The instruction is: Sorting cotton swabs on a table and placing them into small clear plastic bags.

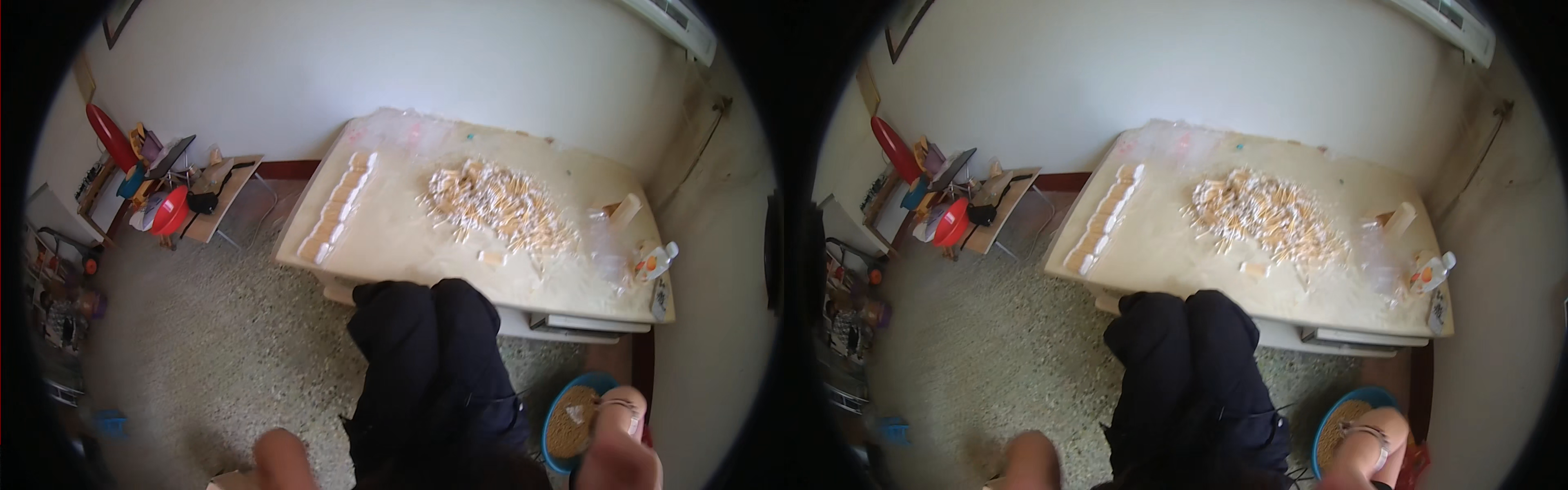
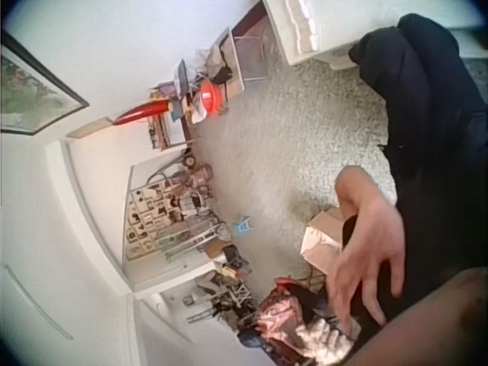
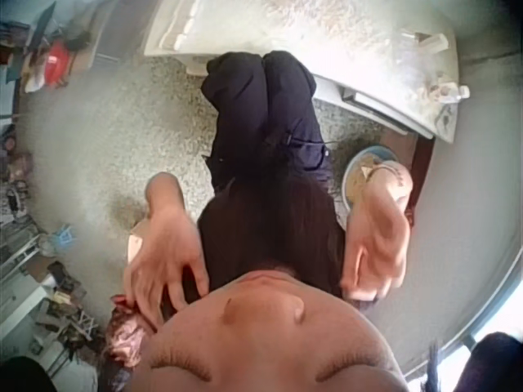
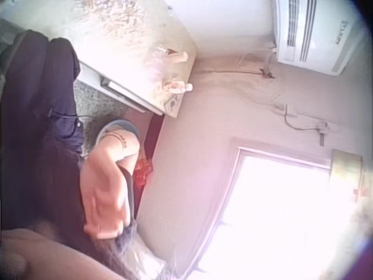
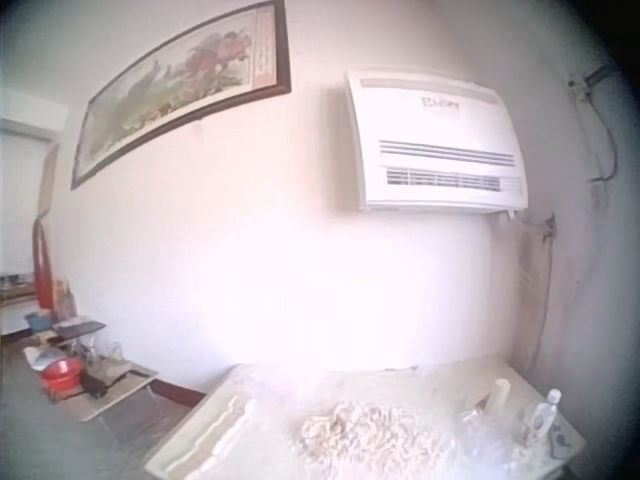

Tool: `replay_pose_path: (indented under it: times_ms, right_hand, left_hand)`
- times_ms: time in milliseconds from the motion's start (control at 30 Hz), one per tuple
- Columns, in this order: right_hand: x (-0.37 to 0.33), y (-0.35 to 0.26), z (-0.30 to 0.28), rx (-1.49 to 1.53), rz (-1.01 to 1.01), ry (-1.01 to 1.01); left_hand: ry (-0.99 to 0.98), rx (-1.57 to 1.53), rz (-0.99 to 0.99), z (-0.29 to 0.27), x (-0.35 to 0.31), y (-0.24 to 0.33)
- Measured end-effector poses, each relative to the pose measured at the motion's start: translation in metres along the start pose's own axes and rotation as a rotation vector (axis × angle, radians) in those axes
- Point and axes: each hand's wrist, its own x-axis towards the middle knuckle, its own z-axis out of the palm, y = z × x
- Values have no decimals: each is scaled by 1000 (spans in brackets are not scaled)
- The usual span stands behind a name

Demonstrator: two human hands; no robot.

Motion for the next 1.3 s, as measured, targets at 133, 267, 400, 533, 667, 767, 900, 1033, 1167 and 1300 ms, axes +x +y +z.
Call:
replay_pose_path:
  times_ms: [133,267,400,533,667,767,900,1033,1167,1300]
  right_hand:
    - [-74,-44,-5,-251,1088,-618]
    - [-144,-70,11,-314,1491,-837]
    - [-166,-103,13,-242,1733,-944]
    - [-178,-117,29,-232,1690,-1006]
    - [-180,-117,39,-223,1668,-904]
    - [-176,-110,37,-88,1658,-850]
    - [-177,-105,36,-84,1708,-940]
    - [-181,-101,33,82,1852,-613]
    - [-178,-102,34,87,1954,-433]
    - [-171,-98,37,151,1855,-452]
  left_hand:
    - [57,-281,-904,5,-119,50]
    - [-1042,-473,-1090,12,-196,82]
    - [-1379,-359,-925,18,-195,112]
    - [-1167,-403,-1131,25,-199,122]
    - [-867,-643,-1387,34,-180,122]
    - [-667,-742,-1502,38,-168,120]
    - [-529,-944,-1710,36,-183,119]
    - [-315,-1096,-1893,30,-178,107]
    - [-859,-559,-1201,22,-171,107]
    - [-896,-401,-1092,27,-162,113]
